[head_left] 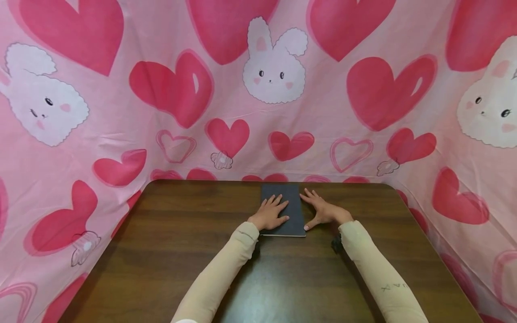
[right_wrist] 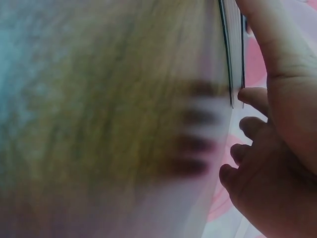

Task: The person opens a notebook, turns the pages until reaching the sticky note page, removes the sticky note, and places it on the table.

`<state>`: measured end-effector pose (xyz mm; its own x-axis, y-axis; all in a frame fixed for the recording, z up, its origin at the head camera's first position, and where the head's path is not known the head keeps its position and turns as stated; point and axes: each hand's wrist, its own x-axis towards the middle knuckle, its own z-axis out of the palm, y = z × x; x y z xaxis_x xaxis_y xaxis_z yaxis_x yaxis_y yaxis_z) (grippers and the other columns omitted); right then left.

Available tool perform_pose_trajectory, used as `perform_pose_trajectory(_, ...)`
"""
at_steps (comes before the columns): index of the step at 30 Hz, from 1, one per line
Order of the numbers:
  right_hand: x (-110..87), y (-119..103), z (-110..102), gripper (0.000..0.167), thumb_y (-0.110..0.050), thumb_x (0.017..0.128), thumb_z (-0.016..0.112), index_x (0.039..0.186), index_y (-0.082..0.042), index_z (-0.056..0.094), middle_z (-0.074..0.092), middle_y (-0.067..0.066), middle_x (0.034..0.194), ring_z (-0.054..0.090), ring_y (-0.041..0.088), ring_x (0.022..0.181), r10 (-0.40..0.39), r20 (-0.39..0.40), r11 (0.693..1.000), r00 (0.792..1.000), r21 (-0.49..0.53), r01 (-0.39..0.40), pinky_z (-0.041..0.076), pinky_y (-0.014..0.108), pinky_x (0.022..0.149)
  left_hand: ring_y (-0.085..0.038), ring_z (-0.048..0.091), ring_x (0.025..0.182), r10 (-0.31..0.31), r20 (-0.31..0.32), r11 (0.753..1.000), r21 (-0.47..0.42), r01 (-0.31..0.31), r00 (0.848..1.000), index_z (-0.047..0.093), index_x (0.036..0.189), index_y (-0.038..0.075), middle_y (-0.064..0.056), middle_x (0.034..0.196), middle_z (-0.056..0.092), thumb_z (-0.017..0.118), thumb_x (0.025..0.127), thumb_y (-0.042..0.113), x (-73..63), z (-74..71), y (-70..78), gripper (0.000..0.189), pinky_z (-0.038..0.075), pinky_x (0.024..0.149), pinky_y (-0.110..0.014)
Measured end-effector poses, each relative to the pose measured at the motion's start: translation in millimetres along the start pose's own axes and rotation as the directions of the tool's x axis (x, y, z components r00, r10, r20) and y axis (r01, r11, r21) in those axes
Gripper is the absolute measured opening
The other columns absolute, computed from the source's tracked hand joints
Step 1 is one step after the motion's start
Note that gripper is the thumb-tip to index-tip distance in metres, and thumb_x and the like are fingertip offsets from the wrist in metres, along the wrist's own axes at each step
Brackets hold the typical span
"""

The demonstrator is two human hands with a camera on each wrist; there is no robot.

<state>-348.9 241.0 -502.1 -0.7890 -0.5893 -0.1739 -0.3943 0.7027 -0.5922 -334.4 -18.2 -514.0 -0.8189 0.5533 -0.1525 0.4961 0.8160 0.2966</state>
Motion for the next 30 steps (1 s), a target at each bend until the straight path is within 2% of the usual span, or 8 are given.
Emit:
perform_pose_trajectory(8, -1.1, 0.5, -1.8, 0.120, -0.033, 0.075, 0.092, 0.163, -0.005, 0.015, -0.006, 0.023, 0.169, -0.011, 0.050, 0.153, -0.013, -0.027, 0.998, 1.000, 0.063, 0.015, 0.011, 0.077, 0.113, -0.035, 0.013, 0.157, 0.008, -0.032, 0.999, -0.049, -0.010, 0.999, 0.028, 0.162, 0.024, -0.008, 0.171, 0.016, 0.045, 0.107, 0.048, -0.1, -8.0, 4.4, 0.063, 0.015, 0.125, -0.053)
perform_pose_trajectory(15, -0.8, -6.5, -12.1, 0.120, -0.032, 0.075, 0.092, 0.164, -0.008, 0.015, -0.008, 0.020, 0.170, -0.014, 0.048, 0.153, -0.025, -0.045, 0.996, 0.999, 0.087, 0.029, 0.012, 0.076, 0.114, -0.036, 0.016, 0.156, 0.028, -0.050, 0.995, -0.091, -0.033, 0.998, 0.027, 0.163, 0.023, -0.012, 0.170, 0.017, 0.044, 0.107, 0.047, -1.7, -17.9, 9.1, 0.063, 0.019, 0.125, -0.049)
perform_pose_trajectory(22, 2.4, -17.3, -23.0, 0.120, -0.035, 0.074, 0.092, 0.164, -0.010, 0.016, -0.006, 0.023, 0.169, -0.012, 0.049, 0.153, -0.071, -0.073, 0.993, 0.995, 0.087, 0.077, 0.012, 0.076, 0.114, -0.036, 0.018, 0.156, 0.066, -0.081, 0.995, -0.072, -0.072, 0.995, 0.027, 0.163, 0.023, -0.013, 0.170, 0.017, 0.041, 0.108, 0.047, -4.8, -29.1, 17.8, 0.062, 0.018, 0.125, -0.047)
perform_pose_trajectory(30, 3.9, -33.2, -29.8, 0.117, -0.036, 0.077, 0.090, 0.164, -0.011, 0.016, -0.006, 0.022, 0.170, -0.011, 0.048, 0.154, -0.092, -0.102, 0.991, 0.991, 0.084, 0.101, 0.014, 0.076, 0.114, -0.038, 0.018, 0.155, 0.094, -0.159, 0.994, -0.047, -0.103, 0.983, 0.030, 0.162, 0.021, -0.013, 0.169, 0.020, 0.040, 0.108, 0.047, -7.6, -47.2, 27.0, 0.060, 0.019, 0.125, -0.051)
